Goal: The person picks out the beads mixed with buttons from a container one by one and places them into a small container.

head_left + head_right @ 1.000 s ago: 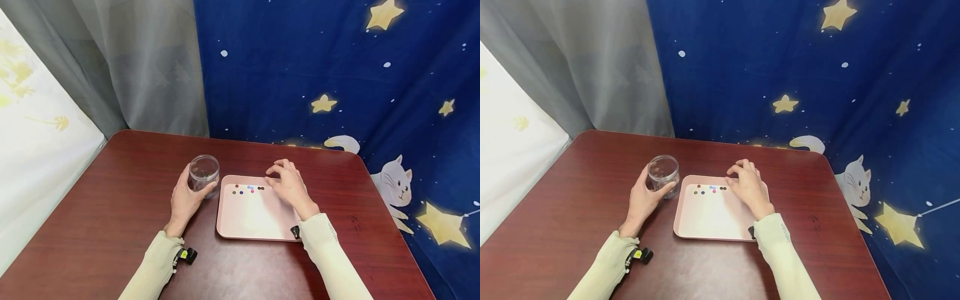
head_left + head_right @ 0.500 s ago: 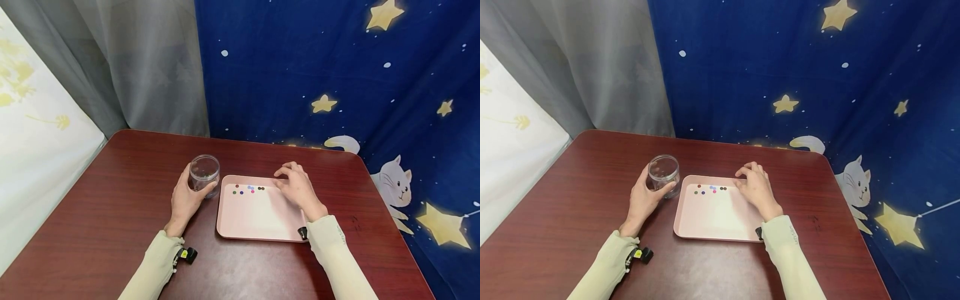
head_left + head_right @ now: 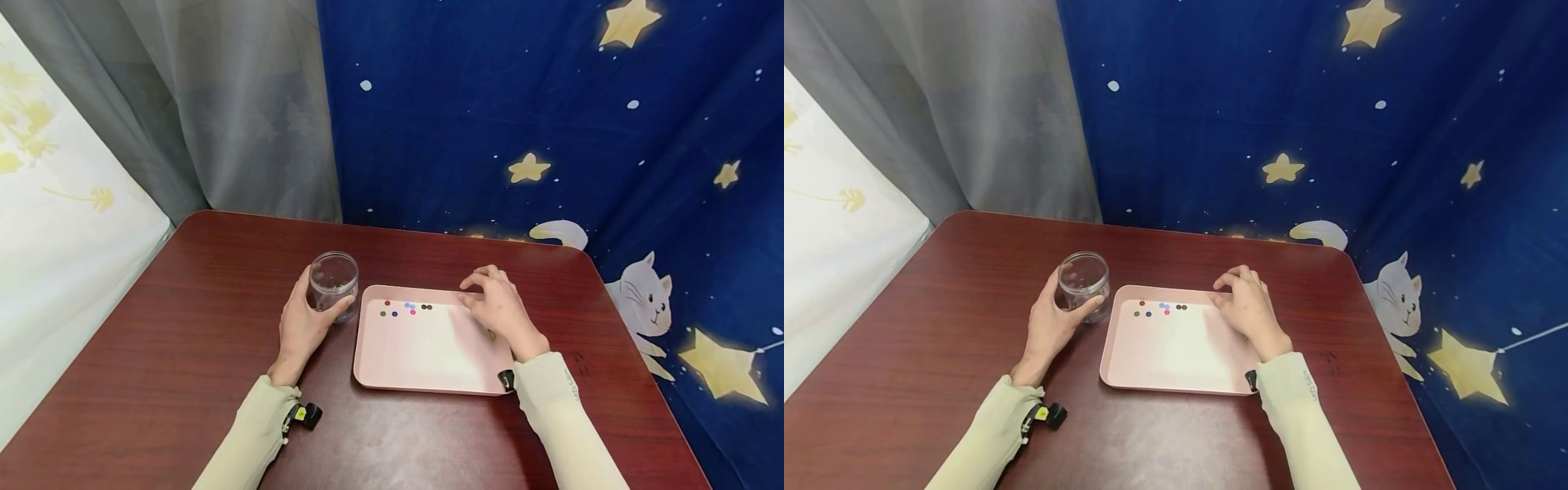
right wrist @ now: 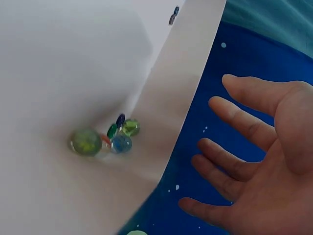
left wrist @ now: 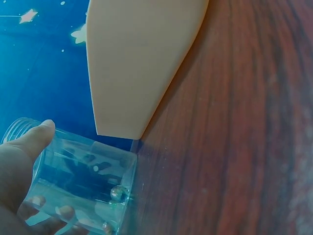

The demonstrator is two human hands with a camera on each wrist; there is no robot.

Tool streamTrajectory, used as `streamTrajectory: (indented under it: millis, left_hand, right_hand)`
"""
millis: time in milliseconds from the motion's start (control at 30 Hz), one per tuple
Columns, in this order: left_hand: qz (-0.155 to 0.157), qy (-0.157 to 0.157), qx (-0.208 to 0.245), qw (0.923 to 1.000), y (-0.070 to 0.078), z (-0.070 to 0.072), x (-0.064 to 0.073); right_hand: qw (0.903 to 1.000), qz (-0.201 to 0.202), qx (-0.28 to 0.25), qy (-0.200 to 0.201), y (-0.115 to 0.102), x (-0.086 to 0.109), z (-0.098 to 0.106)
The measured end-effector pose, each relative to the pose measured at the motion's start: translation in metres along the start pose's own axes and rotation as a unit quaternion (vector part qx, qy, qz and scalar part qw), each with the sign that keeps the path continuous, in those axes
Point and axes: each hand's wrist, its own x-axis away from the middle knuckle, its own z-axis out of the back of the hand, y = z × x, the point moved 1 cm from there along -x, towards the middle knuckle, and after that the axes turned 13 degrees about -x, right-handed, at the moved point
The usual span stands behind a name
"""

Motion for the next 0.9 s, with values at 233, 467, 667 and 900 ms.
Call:
streamTrajectory:
  millis: [233,467,667,900]
  left_hand:
    - [0.003,-0.001,-0.005,1.0,0.001,0.0,0.0]
    - [0.001,-0.001,-0.004,1.0,0.0,0.0,0.0]
    - [-0.003,0.001,-0.001,1.0,-0.001,0.0,0.0]
    - [-0.005,0.001,0.002,1.0,-0.001,0.0,-0.001]
  right_hand:
    - [0.9998,-0.006,0.011,-0.013,0.002,0.002,0.008]
    - [0.9993,-0.022,0.01,-0.029,0.006,0.005,0.013]
    - [0.9988,-0.022,0.02,-0.039,0.009,0.009,0.017]
    - [0.9973,-0.022,0.041,-0.056,0.013,0.013,0.021]
